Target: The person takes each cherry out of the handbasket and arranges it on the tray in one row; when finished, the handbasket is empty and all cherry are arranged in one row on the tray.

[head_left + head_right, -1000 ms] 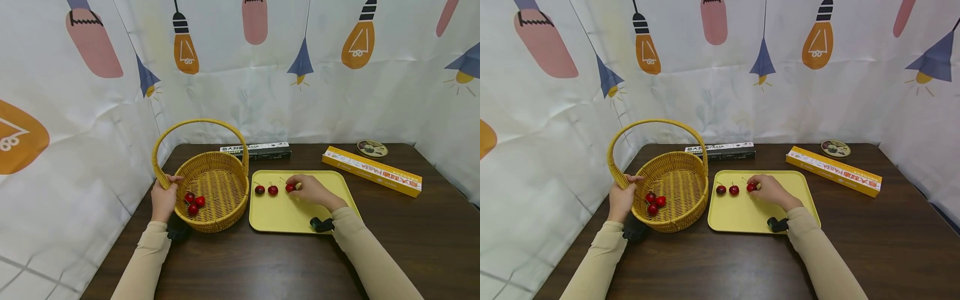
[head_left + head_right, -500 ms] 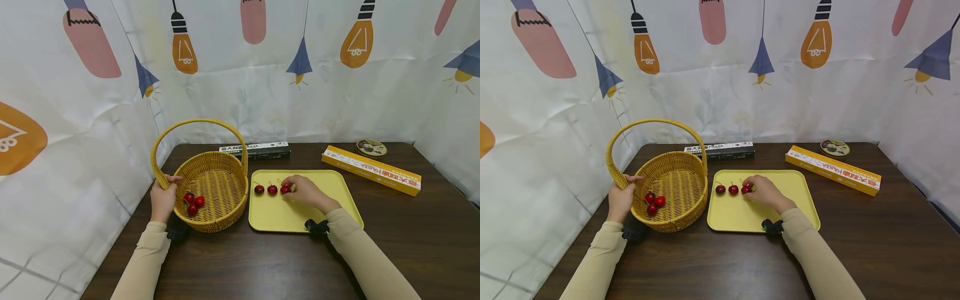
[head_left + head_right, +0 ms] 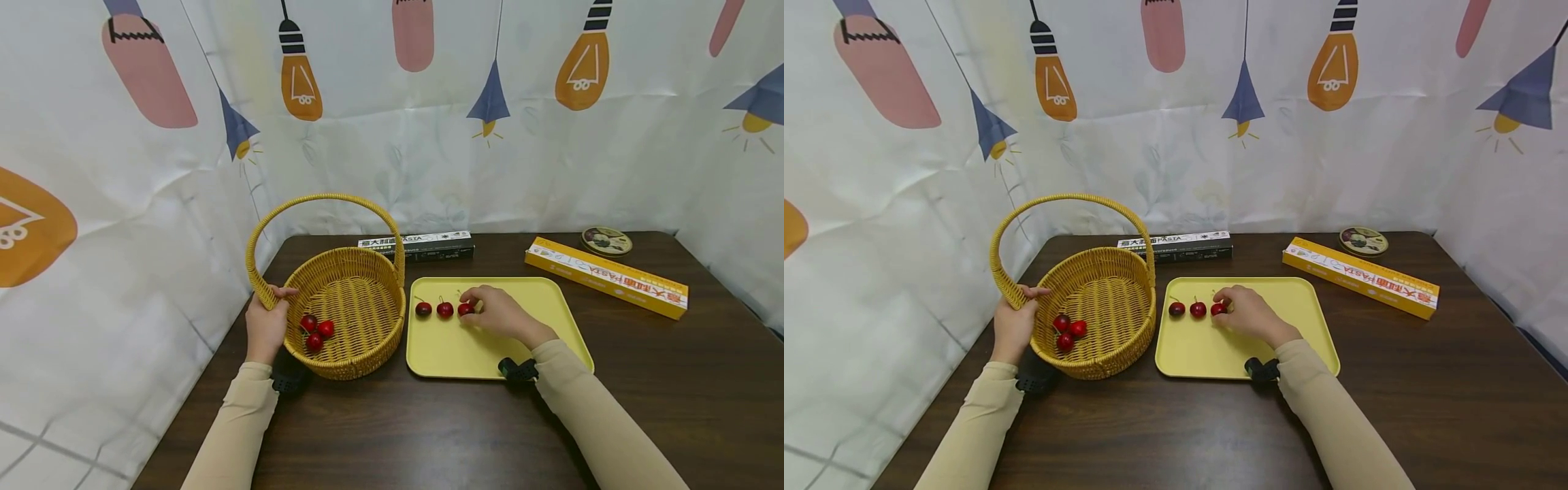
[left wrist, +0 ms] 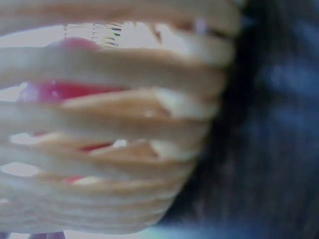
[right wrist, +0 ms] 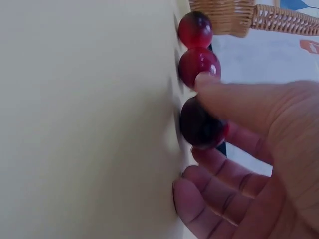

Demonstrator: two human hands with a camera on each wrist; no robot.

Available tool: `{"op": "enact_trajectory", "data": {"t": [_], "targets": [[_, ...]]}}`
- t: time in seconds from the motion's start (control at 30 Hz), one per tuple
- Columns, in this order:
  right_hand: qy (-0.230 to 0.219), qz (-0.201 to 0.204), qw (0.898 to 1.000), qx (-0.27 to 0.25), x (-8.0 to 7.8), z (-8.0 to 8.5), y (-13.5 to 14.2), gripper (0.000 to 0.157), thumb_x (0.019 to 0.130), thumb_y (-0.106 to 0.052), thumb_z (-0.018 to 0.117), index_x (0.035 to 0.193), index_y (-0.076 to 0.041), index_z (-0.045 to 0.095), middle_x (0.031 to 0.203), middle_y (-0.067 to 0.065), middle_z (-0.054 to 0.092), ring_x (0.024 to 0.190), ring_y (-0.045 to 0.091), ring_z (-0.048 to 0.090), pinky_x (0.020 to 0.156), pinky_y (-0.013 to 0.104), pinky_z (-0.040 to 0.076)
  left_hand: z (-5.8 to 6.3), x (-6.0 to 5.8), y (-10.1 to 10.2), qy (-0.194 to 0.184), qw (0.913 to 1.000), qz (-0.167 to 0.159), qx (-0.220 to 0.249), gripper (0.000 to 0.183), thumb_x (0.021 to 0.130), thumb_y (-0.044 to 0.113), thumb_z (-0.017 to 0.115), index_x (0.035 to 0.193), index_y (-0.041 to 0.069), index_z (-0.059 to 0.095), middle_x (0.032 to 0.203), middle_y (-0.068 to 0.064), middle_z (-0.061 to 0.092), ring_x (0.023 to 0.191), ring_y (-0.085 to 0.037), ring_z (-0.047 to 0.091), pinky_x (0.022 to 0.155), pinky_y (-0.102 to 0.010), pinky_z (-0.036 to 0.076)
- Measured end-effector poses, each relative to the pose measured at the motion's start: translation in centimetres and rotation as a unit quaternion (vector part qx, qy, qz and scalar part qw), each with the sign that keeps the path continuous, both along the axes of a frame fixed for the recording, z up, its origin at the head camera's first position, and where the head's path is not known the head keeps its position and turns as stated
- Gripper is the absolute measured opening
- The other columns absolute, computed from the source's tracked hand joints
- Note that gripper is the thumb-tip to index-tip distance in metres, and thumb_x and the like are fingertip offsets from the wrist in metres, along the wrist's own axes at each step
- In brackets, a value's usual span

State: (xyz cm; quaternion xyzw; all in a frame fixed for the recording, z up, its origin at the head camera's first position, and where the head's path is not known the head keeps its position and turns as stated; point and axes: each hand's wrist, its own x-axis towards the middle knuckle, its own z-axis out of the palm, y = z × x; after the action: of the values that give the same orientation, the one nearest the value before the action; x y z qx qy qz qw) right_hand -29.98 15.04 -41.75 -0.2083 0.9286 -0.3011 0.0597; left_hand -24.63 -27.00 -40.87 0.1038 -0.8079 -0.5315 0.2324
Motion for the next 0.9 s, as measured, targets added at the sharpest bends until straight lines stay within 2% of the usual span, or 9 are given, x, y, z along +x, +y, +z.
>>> {"op": "enact_trajectory", "data": {"t": [0.23, 0.33, 0.47, 0.57, 0.67, 0.77, 0.9], "targets": [[0.026, -0.009, 1.0, 0.002, 0.6, 1.2, 0.2, 0.034, 0.093, -0.03, 0.065, 0.118, -0.008, 0.065, 0.104, 0.008, 0.065, 0.081, 0.02, 0.058, 0.071, 0.035, 0.047, -0.4, -0.2, 0.0, 0.008, 0.9999, -0.012, 0.008, 0.013, 0.092, 0.0, 0.047, 0.105, 0.003, 0.046, 0.114, -0.017, 0.069, 0.117, -0.027, 0.057, 0.093, -0.04, 0.038], [0.046, -0.005, 0.999, -0.018, 1.1, 2.0, -0.4, 0.032, 0.094, -0.029, 0.064, 0.118, -0.008, 0.066, 0.104, 0.007, 0.064, 0.078, 0.018, 0.059, 0.068, 0.034, 0.048, -0.4, -0.2, -0.1, 0.007, 0.9999, -0.011, 0.009, 0.013, 0.092, -0.001, 0.047, 0.105, 0.004, 0.046, 0.114, -0.017, 0.069, 0.116, -0.027, 0.057, 0.093, -0.04, 0.037], [0.081, 0.023, 0.994, -0.063, 2.4, 3.1, -2.4, 0.026, 0.093, -0.025, 0.065, 0.114, -0.009, 0.068, 0.104, 0.004, 0.065, 0.075, 0.014, 0.06, 0.066, 0.032, 0.049, -0.2, -0.2, -0.2, 0.01, 0.9999, -0.006, 0.01, 0.013, 0.092, -0.001, 0.046, 0.104, 0.003, 0.046, 0.114, -0.017, 0.069, 0.115, -0.026, 0.056, 0.092, -0.039, 0.036], [0.121, 0.061, 0.986, -0.098, 3.8, 3.8, -4.5, 0.018, 0.093, -0.021, 0.067, 0.109, -0.013, 0.07, 0.103, 0.0, 0.066, 0.074, 0.011, 0.058, 0.067, 0.031, 0.049, -0.1, -0.3, -0.3, 0.011, 0.9999, -0.007, 0.008, 0.012, 0.092, -0.001, 0.046, 0.104, 0.003, 0.045, 0.114, -0.017, 0.069, 0.115, -0.026, 0.056, 0.092, -0.038, 0.035], [0.162, 0.107, 0.972, -0.131, 5.2, 4.3, -6.8, 0.014, 0.092, -0.016, 0.067, 0.106, -0.013, 0.07, 0.103, 0.0, 0.065, 0.079, 0.01, 0.057, 0.07, 0.032, 0.05, -0.1, -0.3, -0.4, 0.012, 0.9999, -0.009, 0.008, 0.012, 0.092, -0.001, 0.046, 0.103, 0.003, 0.045, 0.114, -0.017, 0.069, 0.115, -0.025, 0.056, 0.091, -0.036, 0.035], [0.194, 0.148, 0.957, -0.158, 6.2, 4.3, -9.1, 0.014, 0.092, -0.013, 0.066, 0.105, -0.011, 0.07, 0.109, 0.0, 0.063, 0.091, 0.011, 0.059, 0.078, 0.033, 0.051, 0.0, -0.3, -0.4, 0.009, 0.9999, -0.007, 0.008, 0.011, 0.092, 0.0, 0.046, 0.103, 0.003, 0.045, 0.114, -0.018, 0.069, 0.113, -0.025, 0.057, 0.089, -0.033, 0.035], [0.21, 0.183, 0.947, -0.16, 6.6, 4.0, -12.0, 0.015, 0.094, -0.014, 0.063, 0.107, -0.012, 0.069, 0.116, 0.0, 0.06, 0.107, 0.012, 0.058, 0.087, 0.03, 0.049, 0.0, -0.2, -0.1, 0.002, 1.0, -0.007, 0.001, 0.009, 0.092, 0.0, 0.047, 0.099, 0.005, 0.045, 0.112, -0.017, 0.069, 0.108, -0.025, 0.058, 0.085, -0.032, 0.036]]}}
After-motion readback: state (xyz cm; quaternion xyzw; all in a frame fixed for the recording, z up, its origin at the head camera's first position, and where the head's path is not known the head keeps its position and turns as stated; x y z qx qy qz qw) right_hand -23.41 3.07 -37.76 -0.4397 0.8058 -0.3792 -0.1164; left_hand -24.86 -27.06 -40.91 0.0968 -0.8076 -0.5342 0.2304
